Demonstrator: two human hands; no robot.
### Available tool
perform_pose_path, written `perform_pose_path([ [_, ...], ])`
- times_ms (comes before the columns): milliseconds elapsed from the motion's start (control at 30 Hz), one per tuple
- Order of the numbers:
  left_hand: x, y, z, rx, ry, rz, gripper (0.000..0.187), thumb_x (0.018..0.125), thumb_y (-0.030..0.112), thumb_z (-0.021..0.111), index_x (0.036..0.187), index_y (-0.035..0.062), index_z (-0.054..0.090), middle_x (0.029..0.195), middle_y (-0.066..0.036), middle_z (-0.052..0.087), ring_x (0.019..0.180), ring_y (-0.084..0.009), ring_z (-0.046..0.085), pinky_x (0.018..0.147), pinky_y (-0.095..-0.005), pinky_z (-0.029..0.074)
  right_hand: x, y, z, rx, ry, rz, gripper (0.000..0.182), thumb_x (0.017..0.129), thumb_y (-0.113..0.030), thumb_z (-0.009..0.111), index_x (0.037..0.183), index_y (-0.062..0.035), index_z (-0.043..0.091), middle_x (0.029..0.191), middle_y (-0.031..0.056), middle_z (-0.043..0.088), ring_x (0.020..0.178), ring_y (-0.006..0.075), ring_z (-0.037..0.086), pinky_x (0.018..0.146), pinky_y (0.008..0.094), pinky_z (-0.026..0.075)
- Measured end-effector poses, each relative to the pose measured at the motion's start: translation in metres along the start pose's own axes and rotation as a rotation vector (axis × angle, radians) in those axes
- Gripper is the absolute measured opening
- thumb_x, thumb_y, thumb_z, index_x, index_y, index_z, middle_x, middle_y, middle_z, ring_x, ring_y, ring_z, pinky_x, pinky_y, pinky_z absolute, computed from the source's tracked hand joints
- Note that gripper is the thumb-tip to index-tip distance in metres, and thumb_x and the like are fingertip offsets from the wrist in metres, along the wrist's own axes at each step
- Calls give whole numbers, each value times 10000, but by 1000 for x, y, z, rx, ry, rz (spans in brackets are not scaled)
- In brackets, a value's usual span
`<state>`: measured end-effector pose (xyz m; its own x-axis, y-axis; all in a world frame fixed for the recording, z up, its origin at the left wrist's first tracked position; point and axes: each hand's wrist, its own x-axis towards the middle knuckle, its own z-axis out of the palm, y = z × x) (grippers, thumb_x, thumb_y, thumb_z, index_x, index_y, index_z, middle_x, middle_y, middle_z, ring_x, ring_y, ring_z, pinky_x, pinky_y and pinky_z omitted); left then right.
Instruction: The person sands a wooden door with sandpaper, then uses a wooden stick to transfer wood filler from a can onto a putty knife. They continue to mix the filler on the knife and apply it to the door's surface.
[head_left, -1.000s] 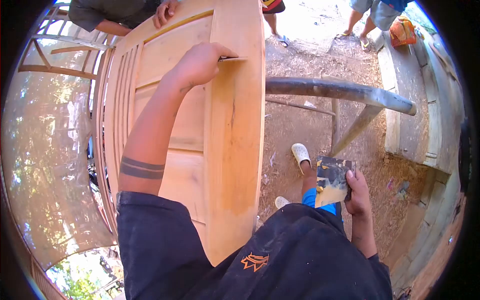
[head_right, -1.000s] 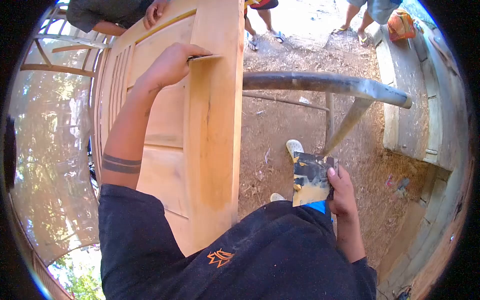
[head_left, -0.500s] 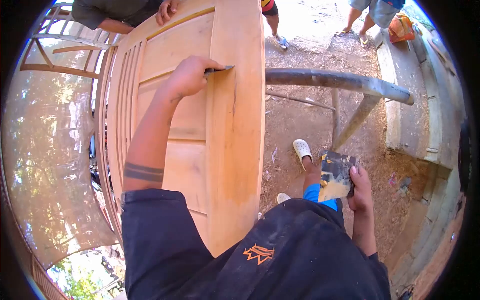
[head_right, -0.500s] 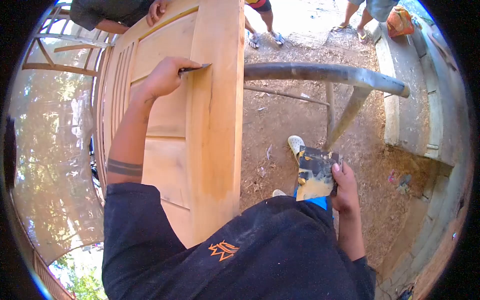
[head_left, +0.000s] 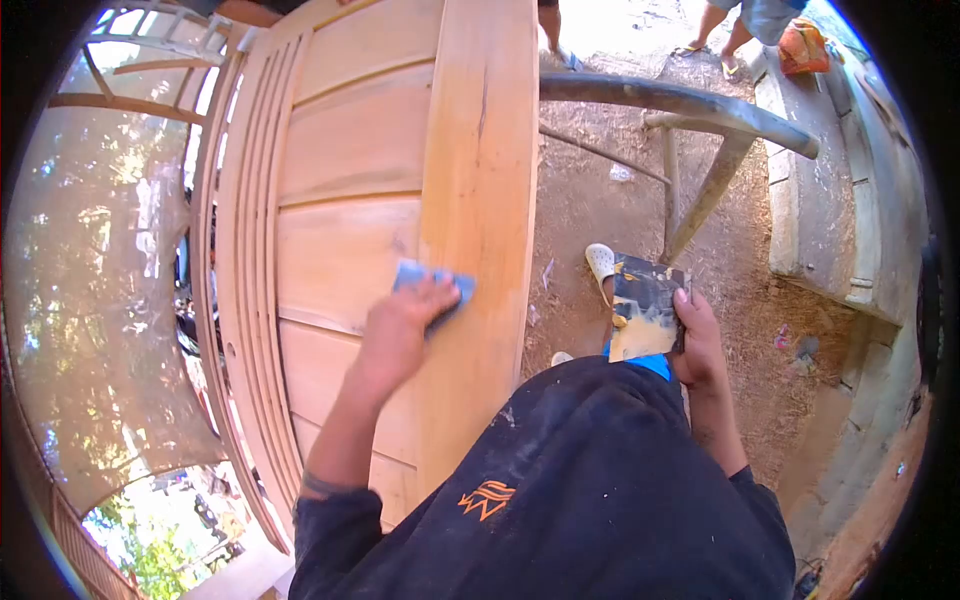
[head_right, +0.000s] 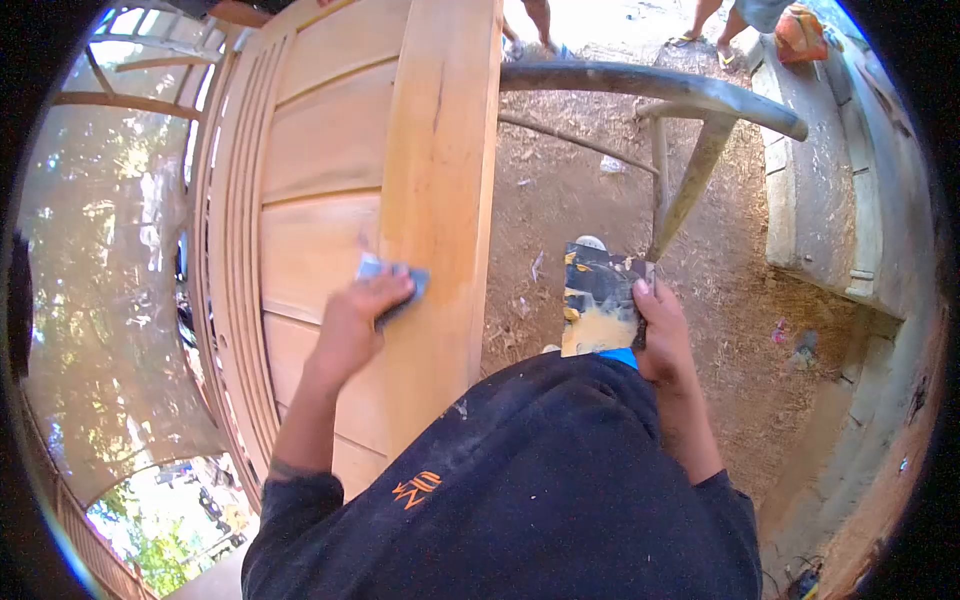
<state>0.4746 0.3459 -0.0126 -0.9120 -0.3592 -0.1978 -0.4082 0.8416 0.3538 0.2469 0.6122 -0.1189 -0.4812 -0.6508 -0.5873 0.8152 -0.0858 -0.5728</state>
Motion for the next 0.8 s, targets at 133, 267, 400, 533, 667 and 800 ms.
perform_pose_path([
  [133,-29,19,-29,-321,-92,-200,465,707,-106,541,1135,61,609,1113,-96,629,1082,-212,573,912,-326,460,-13,5,24,39,-36,-91,282,964,-179,418,1159,8,499,975,73,625,830,136,617,764,277,506],
  [267,-18,54,-46,-1252,453,-215,406,823,-61,513,1227,-55,471,1116,-112,587,1036,-168,565,925,-300,437,-27,4,61,70,-121,-127,258,967,-171,410,1131,1,510,973,60,627,822,120,613,754,267,502],
  [400,-19,87,-22,-1358,650,-36,434,845,-50,495,1271,-41,413,1188,-149,542,1064,-201,553,945,-319,428,-50,-7,96,105,-165,-216,244,971,-185,413,1111,-11,512,962,49,625,818,112,609,757,264,498],
  [533,-43,105,10,-566,730,304,426,837,-59,477,1254,-42,392,1182,-215,520,1104,-295,533,936,-396,445,-61,-2,97,134,-173,-212,245,974,-192,410,1120,-19,503,968,48,617,837,114,607,765,274,503],
  [667,-38,117,16,-408,656,711,438,772,-106,523,1189,5,446,1236,-241,460,1165,-424,470,977,-485,409,-69,5,99,162,-255,-169,253,975,-182,399,1142,-13,486,998,62,610,870,127,610,795,291,508],
  [800,-30,97,40,-225,666,704,610,656,-141,623,1206,60,450,1292,-207,396,1215,-437,405,1004,-516,380,-84,5,108,169,-336,-150,274,976,-175,388,1175,-3,463,1040,86,601,905,149,612,826,303,507],
])
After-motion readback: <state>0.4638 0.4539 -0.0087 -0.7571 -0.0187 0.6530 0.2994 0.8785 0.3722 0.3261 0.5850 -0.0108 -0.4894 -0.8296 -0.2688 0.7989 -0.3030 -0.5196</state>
